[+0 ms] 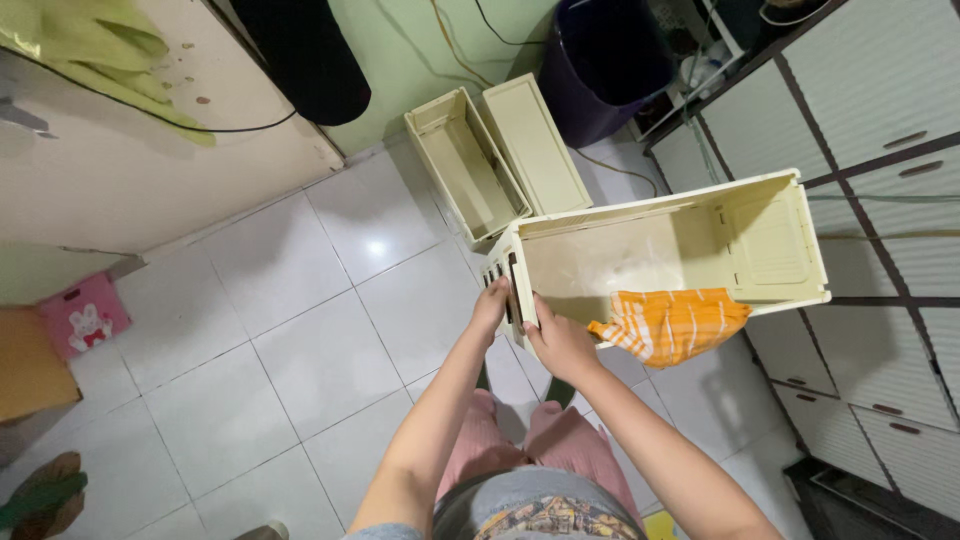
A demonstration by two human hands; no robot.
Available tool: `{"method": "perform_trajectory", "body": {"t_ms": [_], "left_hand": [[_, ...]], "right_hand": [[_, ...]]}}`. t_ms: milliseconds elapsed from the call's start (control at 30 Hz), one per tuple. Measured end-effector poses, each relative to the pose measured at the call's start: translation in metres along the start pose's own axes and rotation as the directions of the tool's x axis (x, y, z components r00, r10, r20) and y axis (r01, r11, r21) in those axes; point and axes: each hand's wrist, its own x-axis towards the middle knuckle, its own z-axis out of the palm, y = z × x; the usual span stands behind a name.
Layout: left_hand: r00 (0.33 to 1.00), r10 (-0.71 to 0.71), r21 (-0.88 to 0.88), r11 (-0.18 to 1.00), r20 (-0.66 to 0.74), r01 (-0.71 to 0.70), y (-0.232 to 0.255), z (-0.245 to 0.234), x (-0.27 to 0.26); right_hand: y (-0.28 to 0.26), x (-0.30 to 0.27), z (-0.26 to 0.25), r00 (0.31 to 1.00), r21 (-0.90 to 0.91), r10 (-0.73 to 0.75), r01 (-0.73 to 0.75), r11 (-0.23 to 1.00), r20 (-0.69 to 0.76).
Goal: The person wipes the interior and exterior surfaces of several beige plastic storage crates using an orange cloth. They handle each crate one at a time, wiping inside and outside, then stack them together.
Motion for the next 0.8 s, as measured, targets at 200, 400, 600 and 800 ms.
{"method": "perform_trajectory", "body": {"t_ms": [200,400,600,800], "left_hand": [[0.941,0.315,0.099,0.948,-0.123,-0.304,0.060,0.029,-0.067],[0.767,0.615,0.491,0.733,-0.182,-0.471,0.067,0.056,-0.086],[0.677,0.641,0.480,0.751,-0.362,-0.454,0.046,0.053,-0.084],[0.627,0.615,0.508,0.776,-0.478,-0.374,0.053,0.040,-0.116]], "right_hand": [[0.023,-0.015,-0.024,0.988,0.154,-0.141,0.129,0.980,0.067],[0.087,-0.033,-0.090,0.865,0.002,-0.306,0.334,0.943,-0.397],[0.208,-0.045,-0.150,0.763,-0.084,-0.001,-0.070,0.994,-0.647],[0.333,-0.017,-0.178,0.681,0.021,0.118,-0.150,0.989,-0.723]]}}
